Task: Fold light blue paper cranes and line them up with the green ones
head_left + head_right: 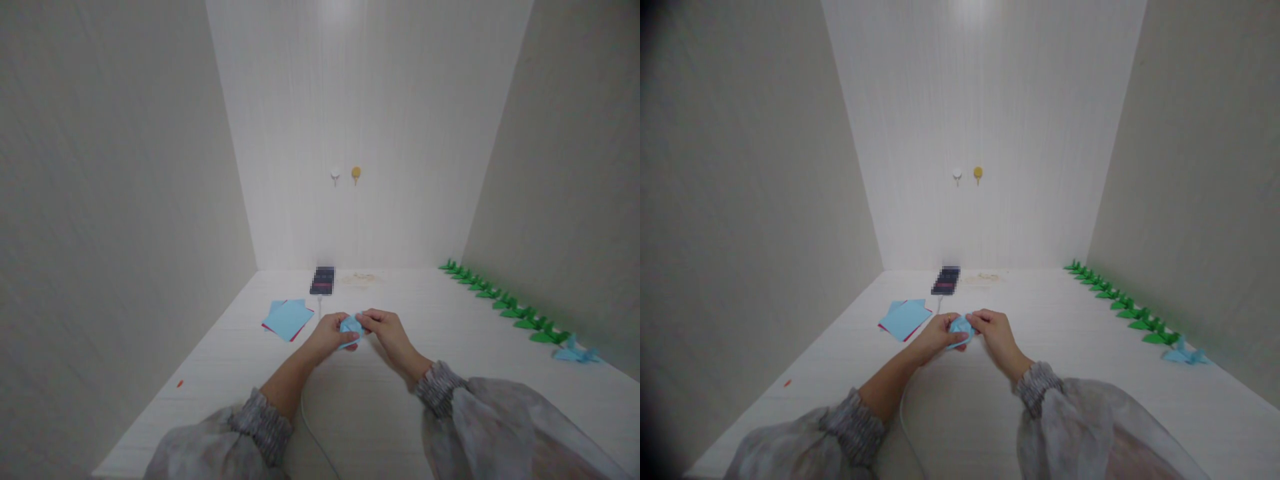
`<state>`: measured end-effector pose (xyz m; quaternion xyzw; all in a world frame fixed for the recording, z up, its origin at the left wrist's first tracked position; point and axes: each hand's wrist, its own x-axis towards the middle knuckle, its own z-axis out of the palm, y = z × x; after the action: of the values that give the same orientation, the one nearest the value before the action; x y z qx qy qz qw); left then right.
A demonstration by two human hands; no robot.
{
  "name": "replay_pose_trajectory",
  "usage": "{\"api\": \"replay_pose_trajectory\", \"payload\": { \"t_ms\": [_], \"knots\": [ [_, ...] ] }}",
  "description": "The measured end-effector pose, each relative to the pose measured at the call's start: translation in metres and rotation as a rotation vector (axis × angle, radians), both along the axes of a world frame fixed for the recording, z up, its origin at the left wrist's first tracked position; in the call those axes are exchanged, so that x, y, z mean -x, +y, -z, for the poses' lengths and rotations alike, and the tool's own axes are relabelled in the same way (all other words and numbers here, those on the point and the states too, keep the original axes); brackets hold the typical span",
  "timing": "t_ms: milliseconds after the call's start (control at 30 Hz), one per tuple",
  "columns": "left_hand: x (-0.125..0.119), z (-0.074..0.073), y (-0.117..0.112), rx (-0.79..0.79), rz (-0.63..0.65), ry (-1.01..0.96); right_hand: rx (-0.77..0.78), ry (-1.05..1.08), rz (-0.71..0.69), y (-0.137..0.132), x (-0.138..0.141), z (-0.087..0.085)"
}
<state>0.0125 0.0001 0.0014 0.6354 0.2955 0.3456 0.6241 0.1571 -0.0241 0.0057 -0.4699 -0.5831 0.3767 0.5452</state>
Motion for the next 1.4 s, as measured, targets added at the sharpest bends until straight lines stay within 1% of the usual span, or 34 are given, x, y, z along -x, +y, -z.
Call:
{"api": "replay_pose_trajectory", "payload": {
  "t_ms": [167,333,500,633,767,833,900,1000,1100,1167,1267,1400],
  "knots": [
    [0.001,0.000,-0.002,-0.035,0.006,0.084,0.020,-0.001,0.032,0.002,0.000,0.002],
    [0.000,-0.002,-0.002,-0.051,-0.002,0.135,-0.024,-0.029,0.113,0.001,0.000,0.000],
    [-0.003,0.002,0.001,-0.072,-0.034,0.190,-0.022,-0.061,0.130,0.000,0.000,0.000],
    [-0.004,0.003,0.001,-0.039,-0.043,0.212,-0.064,-0.088,0.140,0.002,-0.002,0.003],
    [-0.004,0.004,-0.001,-0.014,-0.035,0.218,-0.098,-0.085,0.210,0.005,-0.007,0.006],
    [-0.003,0.005,-0.002,-0.016,-0.044,0.232,-0.100,-0.061,0.222,0.006,-0.008,0.006],
    [-0.002,0.006,-0.002,-0.017,-0.051,0.226,-0.082,-0.021,0.175,0.006,-0.008,0.006],
    [-0.001,0.007,0.000,-0.042,-0.038,0.192,-0.043,0.013,0.055,0.004,-0.006,0.006],
    [0.000,0.010,0.003,-0.028,-0.018,0.144,-0.010,-0.024,-0.077,0.003,-0.004,0.007],
    [0.001,0.010,0.004,-0.016,-0.016,0.122,0.004,-0.055,-0.137,0.002,-0.004,0.008],
    [0.001,0.009,0.004,-0.030,-0.022,0.104,0.013,-0.081,-0.153,0.002,-0.004,0.008],
    [0.001,0.007,0.004,-0.107,-0.037,0.085,0.046,-0.081,-0.096,0.004,-0.004,0.007]
  ]
}}
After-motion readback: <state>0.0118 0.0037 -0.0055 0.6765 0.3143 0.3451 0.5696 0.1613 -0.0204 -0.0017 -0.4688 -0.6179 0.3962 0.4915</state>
